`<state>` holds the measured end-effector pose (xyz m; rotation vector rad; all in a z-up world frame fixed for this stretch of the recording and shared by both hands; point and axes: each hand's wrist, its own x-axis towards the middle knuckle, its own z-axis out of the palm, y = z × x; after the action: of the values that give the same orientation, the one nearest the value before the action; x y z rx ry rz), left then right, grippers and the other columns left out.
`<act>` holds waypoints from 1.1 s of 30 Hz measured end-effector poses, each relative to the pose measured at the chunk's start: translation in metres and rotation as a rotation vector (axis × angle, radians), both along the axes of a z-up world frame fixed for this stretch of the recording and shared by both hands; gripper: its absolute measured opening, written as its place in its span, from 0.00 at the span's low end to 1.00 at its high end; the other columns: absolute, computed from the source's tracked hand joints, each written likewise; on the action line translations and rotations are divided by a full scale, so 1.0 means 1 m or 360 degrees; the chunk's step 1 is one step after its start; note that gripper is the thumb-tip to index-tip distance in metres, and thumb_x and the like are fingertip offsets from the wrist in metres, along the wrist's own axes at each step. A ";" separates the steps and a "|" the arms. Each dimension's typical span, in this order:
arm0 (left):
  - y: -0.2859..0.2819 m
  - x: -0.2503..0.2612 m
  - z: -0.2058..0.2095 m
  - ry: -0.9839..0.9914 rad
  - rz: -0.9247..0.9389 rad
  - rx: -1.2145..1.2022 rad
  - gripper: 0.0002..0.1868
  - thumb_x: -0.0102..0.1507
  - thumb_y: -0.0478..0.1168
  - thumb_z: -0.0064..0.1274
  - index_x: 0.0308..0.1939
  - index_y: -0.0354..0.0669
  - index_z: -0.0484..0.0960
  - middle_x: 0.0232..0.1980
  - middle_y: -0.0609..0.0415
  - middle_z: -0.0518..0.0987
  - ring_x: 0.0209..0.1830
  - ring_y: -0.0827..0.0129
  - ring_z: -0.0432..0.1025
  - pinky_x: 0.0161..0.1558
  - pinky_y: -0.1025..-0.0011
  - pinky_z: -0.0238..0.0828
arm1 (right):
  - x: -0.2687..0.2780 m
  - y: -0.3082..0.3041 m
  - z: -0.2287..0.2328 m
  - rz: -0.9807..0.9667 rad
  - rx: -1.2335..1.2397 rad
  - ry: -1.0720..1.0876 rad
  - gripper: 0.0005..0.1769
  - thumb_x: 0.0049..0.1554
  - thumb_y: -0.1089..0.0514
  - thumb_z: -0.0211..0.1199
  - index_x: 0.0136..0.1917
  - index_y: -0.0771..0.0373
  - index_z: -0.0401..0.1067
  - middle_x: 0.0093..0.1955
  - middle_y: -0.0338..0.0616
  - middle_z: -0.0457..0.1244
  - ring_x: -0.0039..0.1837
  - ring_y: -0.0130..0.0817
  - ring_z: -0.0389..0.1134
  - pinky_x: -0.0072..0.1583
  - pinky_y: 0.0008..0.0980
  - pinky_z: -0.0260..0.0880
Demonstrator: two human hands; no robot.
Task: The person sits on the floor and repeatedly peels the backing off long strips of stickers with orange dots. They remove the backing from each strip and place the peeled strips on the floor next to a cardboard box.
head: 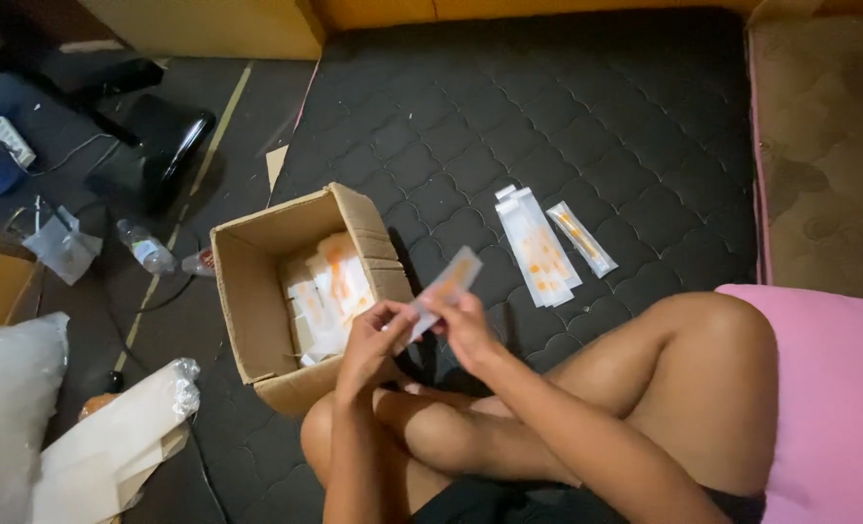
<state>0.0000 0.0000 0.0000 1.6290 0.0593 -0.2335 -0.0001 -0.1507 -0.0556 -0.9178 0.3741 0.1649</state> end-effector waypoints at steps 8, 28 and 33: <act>-0.043 -0.003 0.002 0.0226 -0.0146 -0.0053 0.08 0.61 0.38 0.64 0.39 0.35 0.85 0.29 0.55 0.77 0.26 0.77 0.70 0.27 0.81 0.67 | -0.017 -0.137 0.017 -0.0180 -0.0224 0.0089 0.16 0.56 0.56 0.71 0.51 0.62 0.66 0.41 0.37 0.60 0.40 0.26 0.61 0.39 0.22 0.62; -0.060 0.000 -0.027 0.0162 0.0208 0.0033 0.05 0.59 0.38 0.65 0.36 0.40 0.88 0.24 0.56 0.77 0.26 0.78 0.67 0.31 0.79 0.66 | -0.008 -0.192 -0.016 -0.0146 -0.0645 -0.0014 0.13 0.58 0.59 0.69 0.54 0.68 0.76 0.32 0.48 0.63 0.30 0.29 0.68 0.33 0.20 0.71; -0.060 0.002 -0.029 0.0154 0.0241 0.0020 0.06 0.56 0.38 0.67 0.36 0.43 0.88 0.23 0.58 0.78 0.23 0.79 0.66 0.29 0.81 0.62 | -0.010 -0.194 -0.026 -0.0149 -0.0757 0.0012 0.13 0.58 0.59 0.69 0.55 0.66 0.77 0.30 0.51 0.65 0.30 0.33 0.70 0.35 0.22 0.73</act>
<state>0.0018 -0.0600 -0.0290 1.6164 0.2577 -0.1957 -0.0101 -0.3443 -0.0812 -1.3653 0.4729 -0.0102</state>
